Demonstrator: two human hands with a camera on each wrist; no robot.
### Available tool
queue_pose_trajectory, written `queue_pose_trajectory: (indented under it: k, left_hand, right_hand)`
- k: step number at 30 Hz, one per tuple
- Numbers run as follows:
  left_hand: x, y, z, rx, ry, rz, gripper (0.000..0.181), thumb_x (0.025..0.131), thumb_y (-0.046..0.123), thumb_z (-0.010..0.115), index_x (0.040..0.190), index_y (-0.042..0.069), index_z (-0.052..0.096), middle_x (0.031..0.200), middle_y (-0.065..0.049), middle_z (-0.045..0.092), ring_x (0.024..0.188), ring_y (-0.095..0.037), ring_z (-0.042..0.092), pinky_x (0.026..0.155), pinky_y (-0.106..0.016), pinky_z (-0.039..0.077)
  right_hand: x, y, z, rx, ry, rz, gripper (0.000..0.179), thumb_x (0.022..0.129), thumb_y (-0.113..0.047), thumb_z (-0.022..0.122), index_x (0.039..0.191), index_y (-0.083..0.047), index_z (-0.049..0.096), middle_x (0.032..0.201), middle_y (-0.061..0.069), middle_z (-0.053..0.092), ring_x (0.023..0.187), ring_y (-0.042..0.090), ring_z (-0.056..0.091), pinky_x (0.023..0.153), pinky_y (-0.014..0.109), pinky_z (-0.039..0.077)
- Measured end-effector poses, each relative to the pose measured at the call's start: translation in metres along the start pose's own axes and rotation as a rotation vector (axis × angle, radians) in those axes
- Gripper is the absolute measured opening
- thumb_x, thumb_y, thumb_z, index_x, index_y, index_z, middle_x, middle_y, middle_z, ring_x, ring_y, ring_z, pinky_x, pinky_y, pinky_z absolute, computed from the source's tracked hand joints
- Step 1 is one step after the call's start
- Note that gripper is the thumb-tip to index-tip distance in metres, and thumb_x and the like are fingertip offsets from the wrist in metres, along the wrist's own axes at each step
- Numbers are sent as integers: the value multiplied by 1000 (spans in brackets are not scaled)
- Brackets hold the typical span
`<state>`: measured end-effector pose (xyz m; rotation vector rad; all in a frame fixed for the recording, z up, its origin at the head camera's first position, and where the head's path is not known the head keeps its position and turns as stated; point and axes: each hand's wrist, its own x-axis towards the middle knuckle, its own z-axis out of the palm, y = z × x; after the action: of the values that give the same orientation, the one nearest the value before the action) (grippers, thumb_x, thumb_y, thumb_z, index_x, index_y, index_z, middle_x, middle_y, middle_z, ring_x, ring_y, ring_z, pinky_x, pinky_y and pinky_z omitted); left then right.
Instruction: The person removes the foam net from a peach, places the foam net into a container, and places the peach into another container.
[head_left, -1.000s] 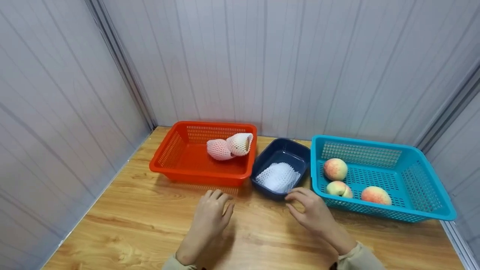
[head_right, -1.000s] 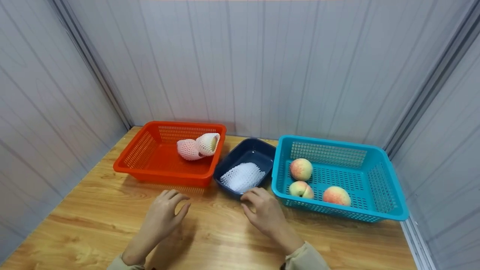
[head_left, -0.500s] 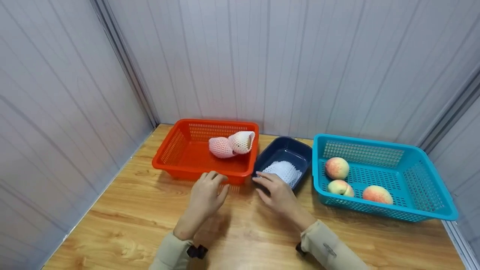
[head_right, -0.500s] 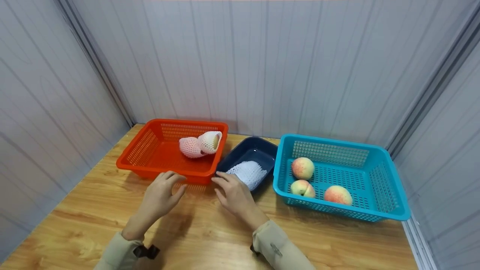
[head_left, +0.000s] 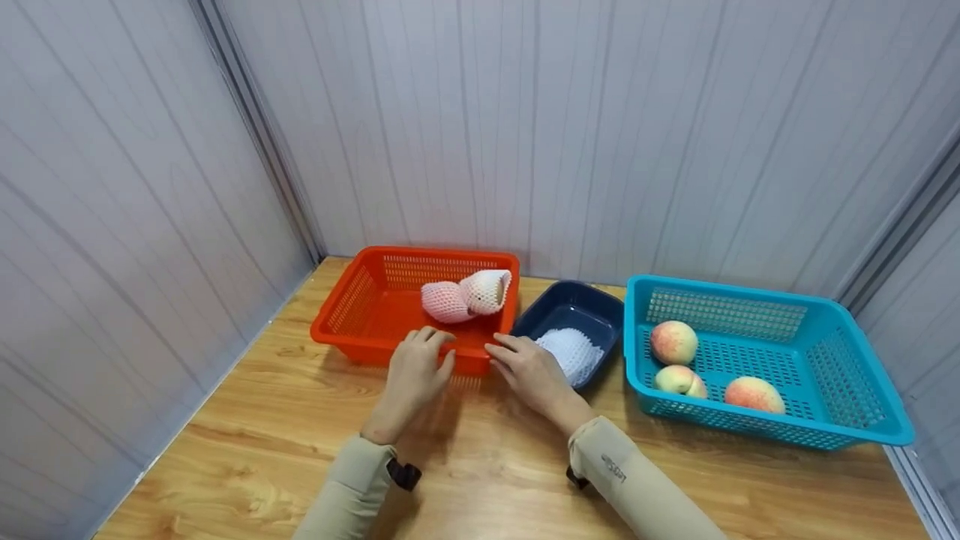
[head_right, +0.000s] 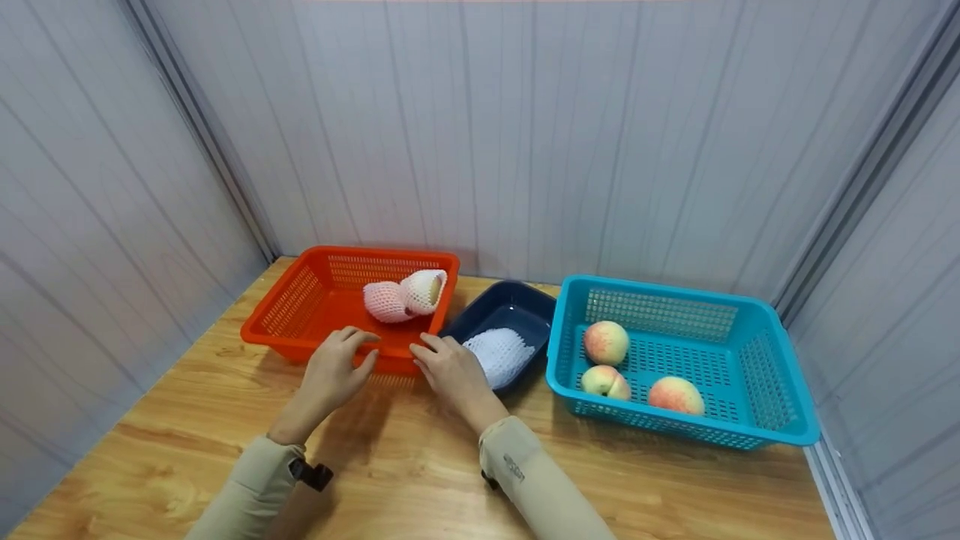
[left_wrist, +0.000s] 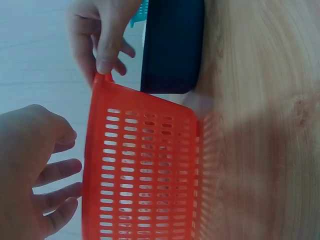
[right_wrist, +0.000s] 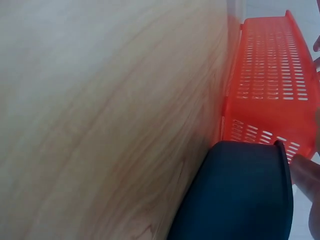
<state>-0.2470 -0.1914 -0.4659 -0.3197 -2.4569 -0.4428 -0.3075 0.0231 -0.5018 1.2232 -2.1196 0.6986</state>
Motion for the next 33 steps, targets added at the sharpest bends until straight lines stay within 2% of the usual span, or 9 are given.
queue_pose_trajectory:
  k: [4,8,14,18,23,26,29,33]
  left_hand:
    - [3,-1,3,0,-27,-11,12,83,14,73,94,9,72,90,-5,65,78,-27,58,69,-40,50]
    - [15,0,3,-2,-123,-46,17,85,18,73,99,8,71,94,-6,65,79,-28,59,70,-41,50]
    - [49,-5,-5,35,-429,-205,47,88,31,70,125,5,57,119,-17,57,103,-39,56,86,-52,48]
    - [73,-12,-2,10,-568,-308,66,88,34,69,141,6,43,135,-22,45,118,-43,47,95,-56,42]
    - [106,-18,10,-43,-641,-300,78,84,30,74,147,5,34,141,-22,40,125,-39,42,103,-54,36]
    - [123,-19,19,-71,-682,-308,82,83,30,76,148,8,31,143,-18,40,123,-35,44,105,-54,33]
    - [135,-20,27,-110,-714,-328,82,83,28,77,149,12,30,144,-12,40,120,-29,44,106,-52,33]
    - [150,-22,35,-146,-720,-295,80,80,20,80,146,13,36,140,-9,44,117,-25,46,103,-46,38]
  right_hand:
    - [2,1,1,-1,27,-4,29,83,-9,76,112,-10,74,118,10,67,97,26,64,84,37,53]
    - [0,0,2,15,55,2,28,82,-7,77,110,-8,74,116,10,68,96,26,65,84,36,53]
    - [-1,-3,8,43,94,-10,27,84,-8,75,110,-4,73,115,11,68,97,25,66,85,35,53]
    - [-3,-6,9,62,102,25,26,85,-8,74,110,-5,73,115,10,68,98,25,65,86,34,52]
    - [1,-4,6,76,86,44,26,85,-8,74,111,-4,73,114,10,68,98,25,65,86,35,52]
    - [2,-5,5,78,81,50,28,83,-7,75,111,-4,73,114,10,68,98,25,66,86,35,52]
    - [1,-7,5,77,81,49,28,82,-5,76,110,-3,73,113,11,69,97,26,66,85,36,52]
    - [4,-9,1,70,61,56,27,82,-6,76,109,-4,74,113,10,69,97,25,66,84,35,53]
